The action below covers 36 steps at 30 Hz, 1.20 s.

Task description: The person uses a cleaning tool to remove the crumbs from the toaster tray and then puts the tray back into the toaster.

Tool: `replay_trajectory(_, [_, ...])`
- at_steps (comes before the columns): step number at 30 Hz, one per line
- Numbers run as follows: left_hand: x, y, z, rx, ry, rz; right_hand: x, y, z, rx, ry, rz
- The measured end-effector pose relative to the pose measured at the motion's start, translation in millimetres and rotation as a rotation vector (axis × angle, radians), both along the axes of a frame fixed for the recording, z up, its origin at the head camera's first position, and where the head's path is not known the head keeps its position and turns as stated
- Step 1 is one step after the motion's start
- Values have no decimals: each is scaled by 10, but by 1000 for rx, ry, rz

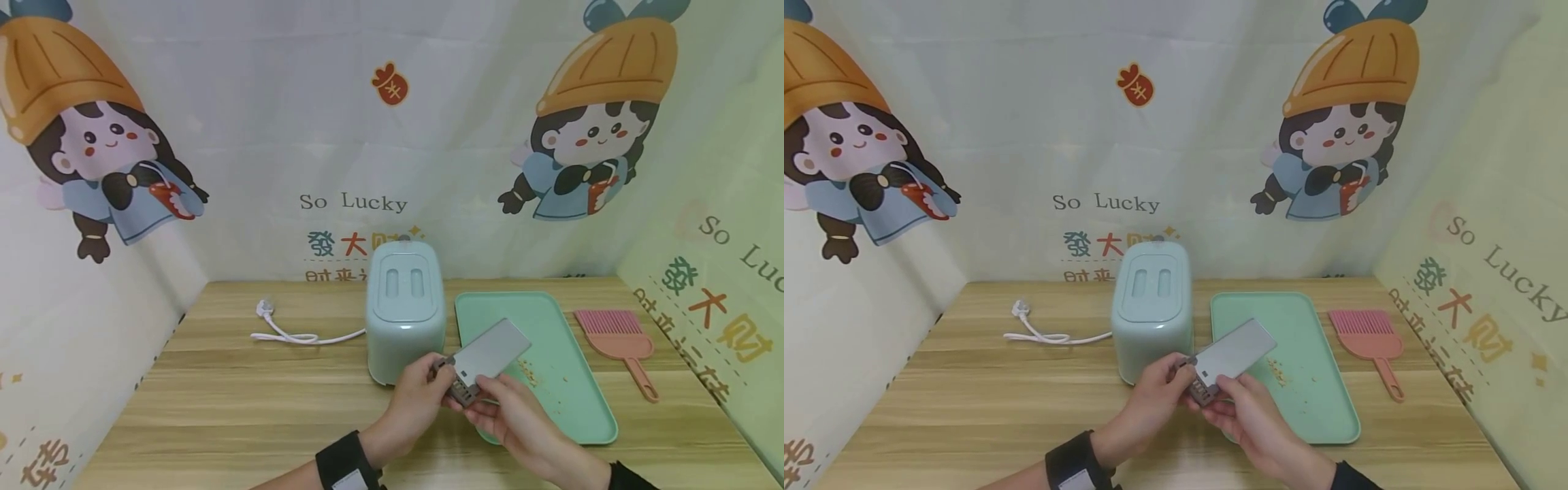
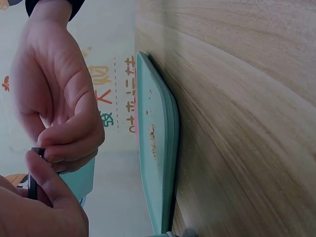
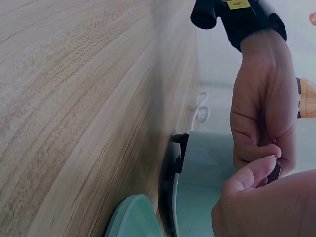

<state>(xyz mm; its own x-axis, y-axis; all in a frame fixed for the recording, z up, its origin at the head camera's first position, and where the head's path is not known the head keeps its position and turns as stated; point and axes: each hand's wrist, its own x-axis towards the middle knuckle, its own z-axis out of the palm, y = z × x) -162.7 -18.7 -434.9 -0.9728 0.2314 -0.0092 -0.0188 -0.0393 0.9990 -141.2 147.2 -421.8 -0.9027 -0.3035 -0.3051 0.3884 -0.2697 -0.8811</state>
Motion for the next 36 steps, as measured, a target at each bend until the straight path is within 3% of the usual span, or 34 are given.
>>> replay_trajectory(7, [35,-65,40,-38,4,-44,-3,6,9,52,-6,-21])
replay_trajectory(10, [63,-145,75,-147,68,-81,-1,35,16,83,2,-16])
replay_trajectory(13, [90,-264,137,-324,207,-70,9,74,18,115,26,9])
replay_trajectory(15, [103,-357,206,-456,327,-12,18,111,14,136,38,36])
replay_trajectory(18, [88,-502,350,-610,499,126,36,183,-6,164,52,78])
replay_trajectory(21, [3,-655,523,-642,636,260,54,255,-39,186,72,123])
replay_trajectory(23, [-102,-760,637,-596,685,312,66,293,-59,209,93,166])
replay_trajectory(26, [-293,-895,774,-515,650,328,85,323,-90,228,122,247])
replay_trajectory(30, [-542,-971,844,-449,443,307,119,321,-119,220,167,362])
replay_trajectory(36, [-841,-888,794,-426,182,298,180,244,-161,211,166,469])
